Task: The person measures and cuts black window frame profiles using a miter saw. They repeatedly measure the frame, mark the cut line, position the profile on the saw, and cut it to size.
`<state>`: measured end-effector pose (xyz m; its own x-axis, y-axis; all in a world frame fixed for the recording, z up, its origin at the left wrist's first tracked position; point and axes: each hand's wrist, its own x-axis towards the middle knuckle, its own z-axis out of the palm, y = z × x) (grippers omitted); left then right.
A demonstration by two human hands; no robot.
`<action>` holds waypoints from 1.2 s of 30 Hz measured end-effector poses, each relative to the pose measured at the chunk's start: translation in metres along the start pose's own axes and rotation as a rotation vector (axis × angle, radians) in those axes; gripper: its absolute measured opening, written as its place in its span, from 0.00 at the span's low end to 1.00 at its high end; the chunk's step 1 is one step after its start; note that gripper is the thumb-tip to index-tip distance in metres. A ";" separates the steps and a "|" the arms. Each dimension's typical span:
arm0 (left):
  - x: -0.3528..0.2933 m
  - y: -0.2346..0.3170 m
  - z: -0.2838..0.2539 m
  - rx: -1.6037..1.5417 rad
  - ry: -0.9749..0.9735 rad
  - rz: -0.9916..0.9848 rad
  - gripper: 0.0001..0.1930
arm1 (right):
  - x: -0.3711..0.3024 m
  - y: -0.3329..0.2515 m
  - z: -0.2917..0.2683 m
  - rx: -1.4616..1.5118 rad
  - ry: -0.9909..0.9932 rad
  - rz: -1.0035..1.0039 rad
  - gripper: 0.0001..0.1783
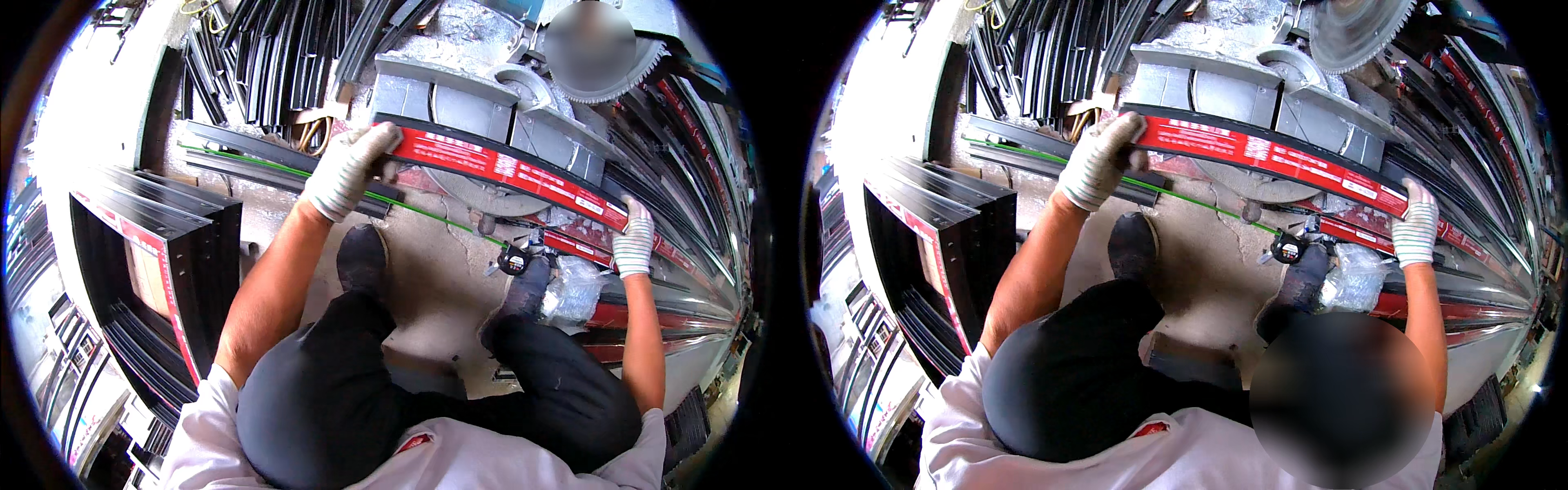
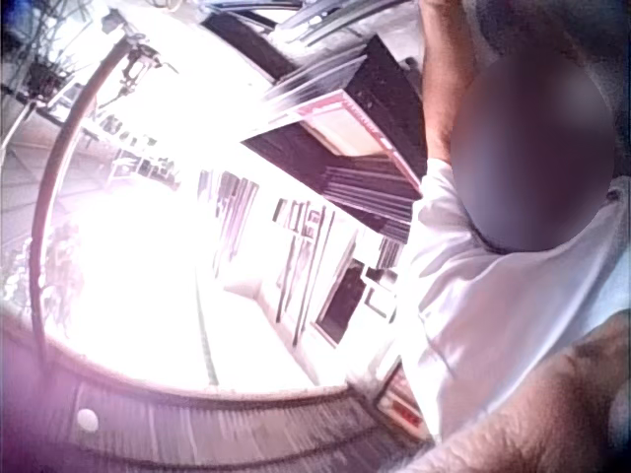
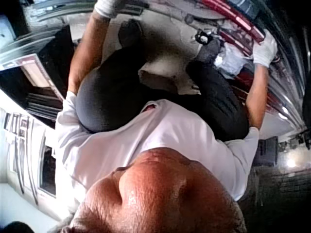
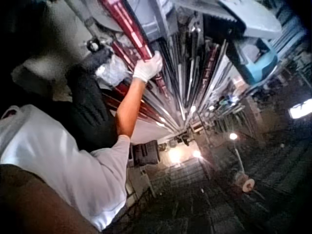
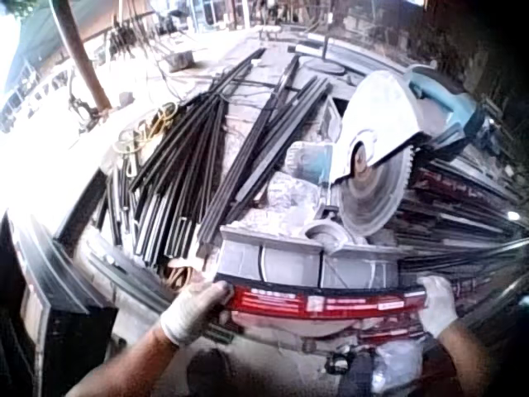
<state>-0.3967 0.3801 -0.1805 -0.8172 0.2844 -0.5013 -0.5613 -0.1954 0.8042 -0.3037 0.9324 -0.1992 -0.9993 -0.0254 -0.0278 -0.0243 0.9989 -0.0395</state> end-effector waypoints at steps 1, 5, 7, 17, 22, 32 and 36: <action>0.002 0.001 -0.015 -0.037 0.013 0.018 0.16 | 0.000 0.008 -0.001 -0.010 -0.013 0.011 0.43; 0.010 0.009 -0.056 -0.131 0.075 0.114 0.13 | 0.001 0.037 0.004 0.010 -0.006 0.046 0.42; 0.010 0.014 -0.074 -0.167 0.018 0.123 0.16 | 0.004 0.036 0.006 0.022 0.040 0.023 0.40; 0.013 0.015 -0.097 -0.202 -0.002 0.090 0.18 | 0.015 0.037 0.018 -0.040 -0.005 -0.071 0.36; 0.011 0.015 -0.091 -0.295 0.025 0.065 0.18 | 0.014 0.038 0.018 -0.062 -0.024 -0.067 0.39; 0.013 -0.034 -0.055 -0.218 -0.165 0.112 0.30 | 0.036 -0.014 0.024 -0.070 -0.031 -0.137 0.38; 0.021 -0.040 -0.003 -0.080 -0.172 -0.026 0.22 | 0.051 -0.073 0.019 -0.084 -0.037 -0.147 0.34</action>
<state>-0.3914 0.3905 -0.2241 -0.7716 0.4451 -0.4545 -0.5965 -0.2578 0.7601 -0.3521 0.8574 -0.2170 -0.9831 -0.1712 -0.0643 -0.1739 0.9840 0.0378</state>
